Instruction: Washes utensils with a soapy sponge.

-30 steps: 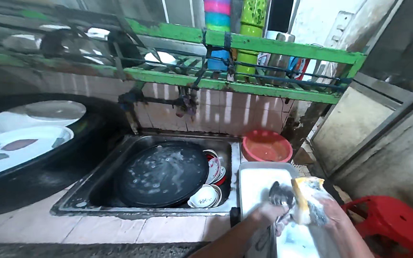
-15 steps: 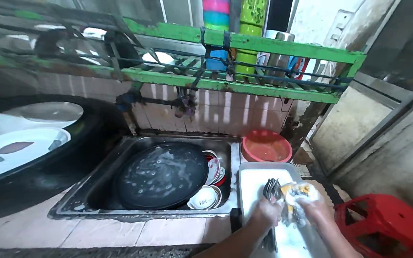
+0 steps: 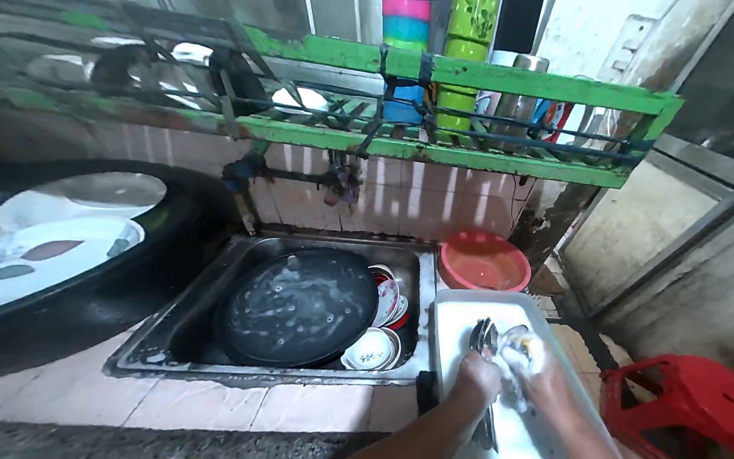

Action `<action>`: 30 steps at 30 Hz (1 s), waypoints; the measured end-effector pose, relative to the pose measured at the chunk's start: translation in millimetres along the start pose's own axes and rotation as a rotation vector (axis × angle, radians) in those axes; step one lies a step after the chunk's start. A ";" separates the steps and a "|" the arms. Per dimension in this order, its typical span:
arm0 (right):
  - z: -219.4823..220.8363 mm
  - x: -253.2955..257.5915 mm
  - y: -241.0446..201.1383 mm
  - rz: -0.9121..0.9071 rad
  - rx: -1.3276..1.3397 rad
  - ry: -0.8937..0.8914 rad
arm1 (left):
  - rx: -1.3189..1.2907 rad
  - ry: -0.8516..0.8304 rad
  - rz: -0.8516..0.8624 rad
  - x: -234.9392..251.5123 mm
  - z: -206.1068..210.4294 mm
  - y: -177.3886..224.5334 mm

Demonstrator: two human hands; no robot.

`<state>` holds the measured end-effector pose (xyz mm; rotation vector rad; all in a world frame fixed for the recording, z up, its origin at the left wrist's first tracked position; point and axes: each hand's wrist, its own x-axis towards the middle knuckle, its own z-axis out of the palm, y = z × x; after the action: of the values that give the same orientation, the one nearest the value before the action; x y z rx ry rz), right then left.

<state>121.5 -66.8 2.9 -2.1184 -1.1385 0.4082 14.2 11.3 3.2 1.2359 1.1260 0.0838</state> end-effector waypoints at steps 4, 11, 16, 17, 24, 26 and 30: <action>-6.5 8.5 1.3 0.065 -0.110 -0.054 | -0.016 0.008 -0.047 -0.3 1.3 -0.4; -42.5 41.4 9.1 0.008 0.253 0.260 | -0.165 -0.053 -0.025 -5.0 0.7 -1.3; -53.1 24.5 -2.6 0.036 -0.019 0.072 | -0.249 -0.263 0.028 -8.0 1.3 -1.3; -59.1 26.2 1.3 0.013 0.050 0.167 | -0.236 -0.270 0.038 -7.9 0.7 -2.7; -34.5 17.6 9.5 0.230 0.523 0.320 | -0.305 -0.117 0.023 -2.9 3.0 -2.2; -7.8 4.9 1.9 0.256 0.402 0.181 | -0.328 -0.117 0.045 -2.7 2.0 -5.4; -35.0 15.1 -1.8 0.308 0.260 0.038 | -0.540 -0.151 0.163 1.6 -4.3 -13.4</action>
<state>148.5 -68.5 29.8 -2.0601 -0.6944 0.6190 5.4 10.0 -7.7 0.8295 0.7971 0.3863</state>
